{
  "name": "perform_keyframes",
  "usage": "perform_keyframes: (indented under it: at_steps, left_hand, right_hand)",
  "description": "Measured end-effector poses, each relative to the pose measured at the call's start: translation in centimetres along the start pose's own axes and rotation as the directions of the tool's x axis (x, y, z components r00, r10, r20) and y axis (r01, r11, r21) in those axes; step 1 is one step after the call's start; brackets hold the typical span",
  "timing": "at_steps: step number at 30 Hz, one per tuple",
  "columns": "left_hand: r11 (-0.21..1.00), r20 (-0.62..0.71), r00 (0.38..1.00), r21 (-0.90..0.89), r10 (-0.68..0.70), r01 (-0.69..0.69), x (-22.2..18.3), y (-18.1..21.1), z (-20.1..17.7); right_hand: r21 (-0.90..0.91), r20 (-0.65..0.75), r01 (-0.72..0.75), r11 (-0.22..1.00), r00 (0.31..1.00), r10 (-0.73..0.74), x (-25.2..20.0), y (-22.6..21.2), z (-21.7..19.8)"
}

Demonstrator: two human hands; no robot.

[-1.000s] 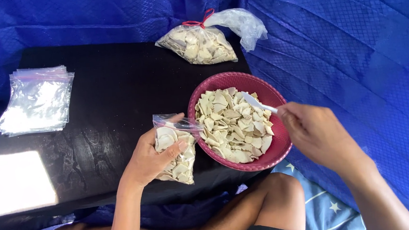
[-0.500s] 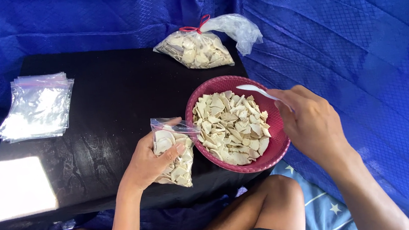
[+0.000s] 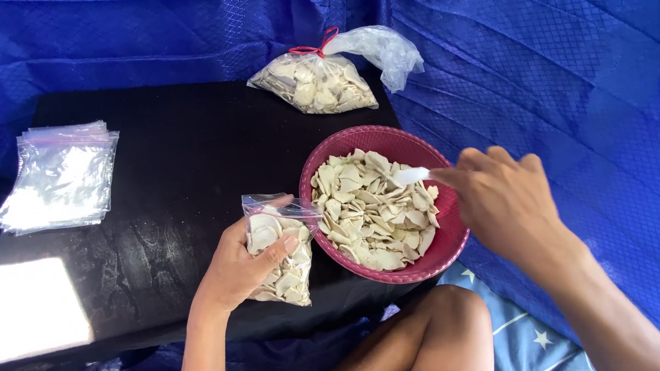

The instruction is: Filling small plastic bags with chips from a bowl using a spoon and hands.

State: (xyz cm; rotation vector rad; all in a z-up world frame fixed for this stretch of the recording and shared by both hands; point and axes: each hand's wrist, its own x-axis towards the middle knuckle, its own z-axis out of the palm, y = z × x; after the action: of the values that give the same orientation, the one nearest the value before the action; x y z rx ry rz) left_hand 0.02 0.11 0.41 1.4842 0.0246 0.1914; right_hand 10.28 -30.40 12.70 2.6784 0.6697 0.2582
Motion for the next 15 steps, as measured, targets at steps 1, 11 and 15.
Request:
perform_keyframes:
  at_steps: [1,11,15]
  left_hand:
    - [1.0,0.0,1.0,-0.001,-0.001,0.001,0.0,0.0,0.0]
    - [1.0,-0.009,1.0,0.011,0.014,-0.014,0.0,-0.2,0.0]
    - [1.0,-0.012,1.0,0.005,0.022,-0.022,0.0,-0.8,-0.2]
  right_hand:
    - [0.0,0.001,0.0,1.0,1.0,0.0,-0.2,0.1,-0.2]
    - [0.375,-0.152,0.132,0.917,0.985,-0.08,1.7,-3.2,-1.0]
    - [0.353,-0.109,0.229,0.907,0.973,-0.203,2.2,-4.3,-0.2]
